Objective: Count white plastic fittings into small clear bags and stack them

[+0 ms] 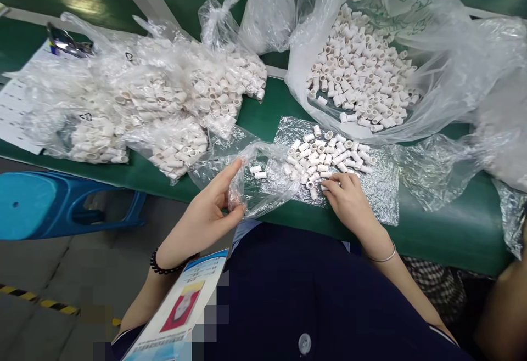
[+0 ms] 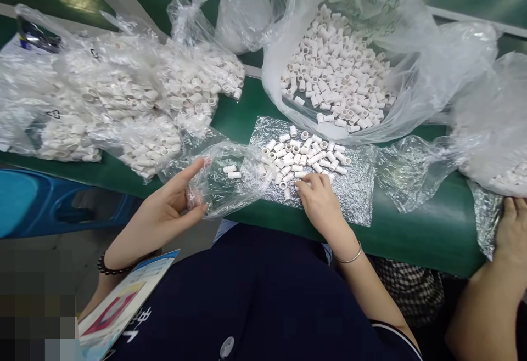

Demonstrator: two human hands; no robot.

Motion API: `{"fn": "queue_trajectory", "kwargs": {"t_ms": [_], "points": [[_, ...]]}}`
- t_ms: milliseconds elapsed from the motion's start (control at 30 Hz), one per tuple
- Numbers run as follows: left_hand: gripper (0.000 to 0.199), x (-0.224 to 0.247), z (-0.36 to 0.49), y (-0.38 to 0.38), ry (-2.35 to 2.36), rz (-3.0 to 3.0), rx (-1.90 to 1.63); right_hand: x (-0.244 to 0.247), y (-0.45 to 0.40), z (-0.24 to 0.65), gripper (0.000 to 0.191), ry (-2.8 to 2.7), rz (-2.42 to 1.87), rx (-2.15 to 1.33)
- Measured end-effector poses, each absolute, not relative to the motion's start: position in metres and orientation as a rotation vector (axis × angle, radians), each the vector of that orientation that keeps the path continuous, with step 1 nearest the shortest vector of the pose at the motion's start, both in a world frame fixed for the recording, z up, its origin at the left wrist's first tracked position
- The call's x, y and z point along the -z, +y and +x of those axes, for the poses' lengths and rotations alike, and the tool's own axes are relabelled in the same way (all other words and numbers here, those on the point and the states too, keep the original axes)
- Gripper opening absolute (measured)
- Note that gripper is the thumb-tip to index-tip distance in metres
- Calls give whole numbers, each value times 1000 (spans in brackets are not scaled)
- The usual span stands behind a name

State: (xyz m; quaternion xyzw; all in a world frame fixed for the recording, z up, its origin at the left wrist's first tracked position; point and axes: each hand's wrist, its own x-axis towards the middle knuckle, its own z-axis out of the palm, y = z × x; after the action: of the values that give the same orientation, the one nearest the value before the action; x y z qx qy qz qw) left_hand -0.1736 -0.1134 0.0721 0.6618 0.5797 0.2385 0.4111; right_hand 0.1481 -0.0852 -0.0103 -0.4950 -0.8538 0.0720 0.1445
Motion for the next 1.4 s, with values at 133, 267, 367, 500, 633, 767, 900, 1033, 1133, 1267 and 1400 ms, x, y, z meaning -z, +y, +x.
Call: {"fn": "queue_trajectory", "kwargs": {"t_ms": [133,267,367,500,633,767,900,1033,1133,1267,1400], "points": [[76,-72,-170,-116,1433,1640,-593,10,-86,156,21,-2459,-1436,-229],[77,-73,-166,-117,1437,1640,-576,-12,-82,146,18,-2313,-1339,-270],[76,-76,-161,-115,1414,1630,-547,-38,-77,117,19,-2197,-1133,-276],[73,-81,-160,-115,1424,1605,-545,-56,-69,80,28,-2179,-807,-360],[77,-84,-174,-117,1554,1580,-617,-49,-67,90,21,-2096,-922,-284],[81,-82,-188,-115,1627,1566,-630,-30,-76,114,10,-2294,-1304,-239],[81,-81,-185,-110,1594,1582,-632,-15,-92,108,18,-2532,-1527,-201],[81,-84,-179,-107,1568,1596,-587,-7,-97,100,20,-2561,-1558,-220],[78,-84,-177,-109,1523,1555,-575,-5,-95,108,25,-2526,-1463,-328],[75,-80,-174,-113,1458,1511,-603,-5,-90,118,22,-2469,-1386,-443],[75,-75,-170,-116,1444,1529,-566,-11,-88,120,19,-2372,-1328,-471]]}}
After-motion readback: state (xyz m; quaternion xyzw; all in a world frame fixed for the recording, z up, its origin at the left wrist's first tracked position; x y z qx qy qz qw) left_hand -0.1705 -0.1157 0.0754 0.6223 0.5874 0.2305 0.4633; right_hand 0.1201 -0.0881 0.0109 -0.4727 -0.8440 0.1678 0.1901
